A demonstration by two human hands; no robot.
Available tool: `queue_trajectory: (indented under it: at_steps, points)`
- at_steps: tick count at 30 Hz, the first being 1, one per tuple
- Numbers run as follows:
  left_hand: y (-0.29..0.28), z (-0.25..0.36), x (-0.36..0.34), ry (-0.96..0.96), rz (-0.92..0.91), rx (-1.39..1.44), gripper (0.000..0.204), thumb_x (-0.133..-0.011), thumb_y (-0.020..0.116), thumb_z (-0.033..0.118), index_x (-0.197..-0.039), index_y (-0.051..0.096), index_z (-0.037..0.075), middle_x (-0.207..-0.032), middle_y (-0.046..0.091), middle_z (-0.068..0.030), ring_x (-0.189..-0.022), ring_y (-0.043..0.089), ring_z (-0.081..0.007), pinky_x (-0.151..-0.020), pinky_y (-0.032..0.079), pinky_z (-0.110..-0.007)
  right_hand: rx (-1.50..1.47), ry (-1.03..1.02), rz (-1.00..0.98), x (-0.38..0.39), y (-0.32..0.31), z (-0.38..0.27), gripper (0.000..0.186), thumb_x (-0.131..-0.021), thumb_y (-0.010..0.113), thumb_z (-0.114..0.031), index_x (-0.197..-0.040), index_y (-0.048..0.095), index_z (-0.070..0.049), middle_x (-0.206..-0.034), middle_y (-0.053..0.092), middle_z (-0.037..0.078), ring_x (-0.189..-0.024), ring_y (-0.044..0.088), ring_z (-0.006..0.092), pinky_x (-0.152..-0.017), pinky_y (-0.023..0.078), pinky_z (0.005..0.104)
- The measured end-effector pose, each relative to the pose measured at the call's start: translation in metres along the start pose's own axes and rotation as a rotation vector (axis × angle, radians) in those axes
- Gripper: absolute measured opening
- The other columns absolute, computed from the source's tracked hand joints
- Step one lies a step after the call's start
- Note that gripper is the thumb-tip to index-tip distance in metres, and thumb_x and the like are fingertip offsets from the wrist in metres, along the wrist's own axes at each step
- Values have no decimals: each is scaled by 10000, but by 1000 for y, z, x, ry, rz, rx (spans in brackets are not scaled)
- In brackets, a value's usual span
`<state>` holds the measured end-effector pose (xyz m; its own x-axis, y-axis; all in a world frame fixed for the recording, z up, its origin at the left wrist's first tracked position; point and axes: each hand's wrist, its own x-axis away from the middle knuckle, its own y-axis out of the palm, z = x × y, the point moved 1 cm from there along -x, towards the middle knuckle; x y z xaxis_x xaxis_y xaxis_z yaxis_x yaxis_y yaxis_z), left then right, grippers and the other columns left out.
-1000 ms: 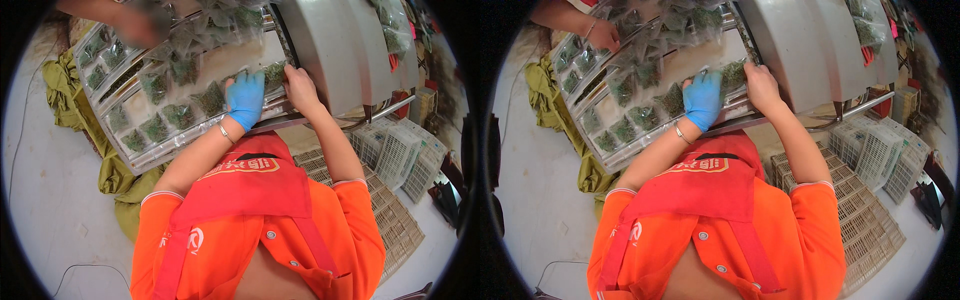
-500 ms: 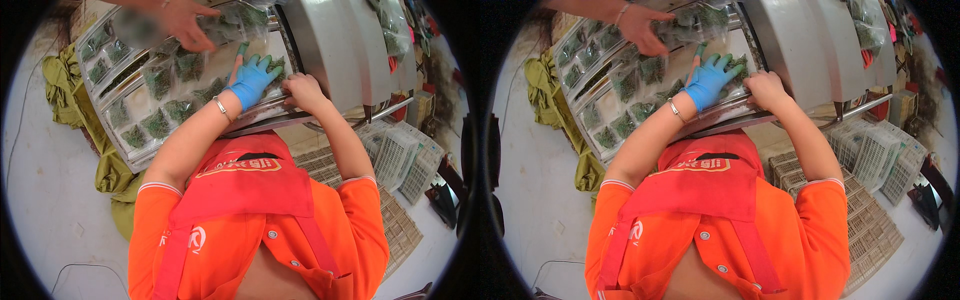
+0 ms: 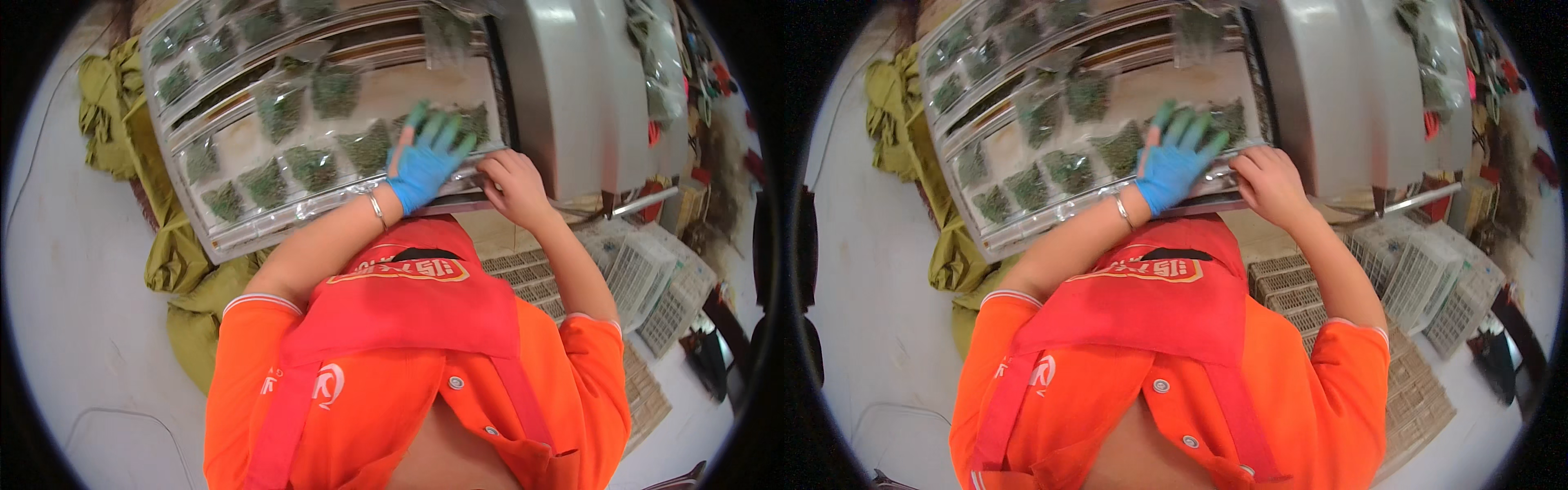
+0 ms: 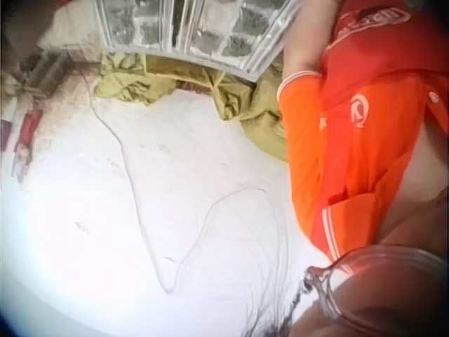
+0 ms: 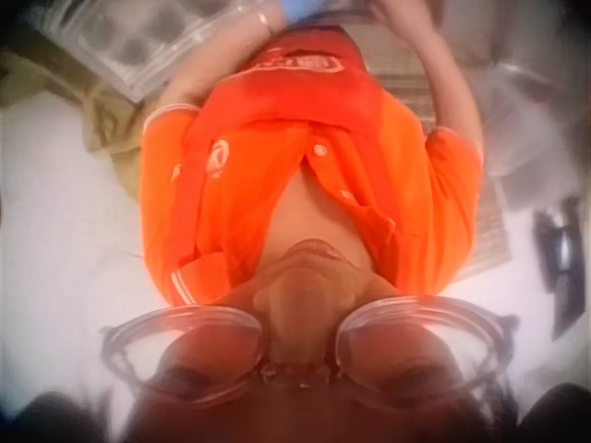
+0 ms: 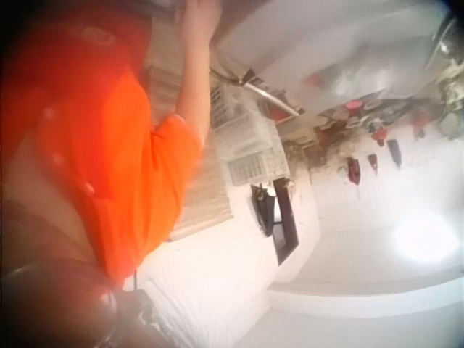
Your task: The person places small portions of dried green herbs into clear plastic bags on a metal tray, then seals each bag using a vacuum sealing machine. The sealed bags are arranged in rows on the tray and later transferred into a white plastic basket.
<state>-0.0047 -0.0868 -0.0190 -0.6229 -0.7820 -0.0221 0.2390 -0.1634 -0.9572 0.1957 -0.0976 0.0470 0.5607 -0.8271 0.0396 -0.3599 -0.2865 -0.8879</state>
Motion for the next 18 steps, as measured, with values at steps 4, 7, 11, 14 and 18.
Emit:
queue_trajectory:
  at_steps: [4,7,11,14,18]
  points:
    - [22,7,53,234,-8,-324,441,-936,496,251,-1376,533,241,-1357,558,-83,-1302,490,-296,-1152,280,-550,-135,-128,164,-54,-5,-35,228,-762,695,-19,-973,628,-73,-974,651,89,-888,626,309,-756,489,421]
    - [-40,-9,76,49,141,226,244,-882,612,265,-1101,697,198,-1172,630,-76,-1217,523,-344,-1085,318,-582,-180,-289,181,-120,9,-72,270,-753,687,-22,-1013,643,-80,-988,653,84,-916,624,298,-759,499,412]
    - [-96,-89,114,-442,273,180,240,-819,693,197,-1057,693,168,-1107,636,-90,-1130,563,-349,-922,412,-515,-62,-477,187,-198,52,-103,295,-761,649,-62,-1054,652,-96,-1096,635,77,-1031,600,274,-782,516,400]
    - [-104,-156,146,-746,455,74,262,-810,661,147,-1070,688,157,-1051,634,-74,-1046,572,-300,-886,440,-456,-21,-595,107,-228,87,-121,292,-771,628,-87,-1060,655,-107,-1129,611,74,-1071,580,265,-799,523,398]
    - [-104,-187,168,-770,477,145,264,-807,663,96,-1063,697,150,-1046,648,-78,-1016,588,-309,-889,458,-427,-86,-572,31,-258,112,-128,282,-752,682,-77,-1031,687,-120,-1031,620,76,-984,589,290,-809,513,397]
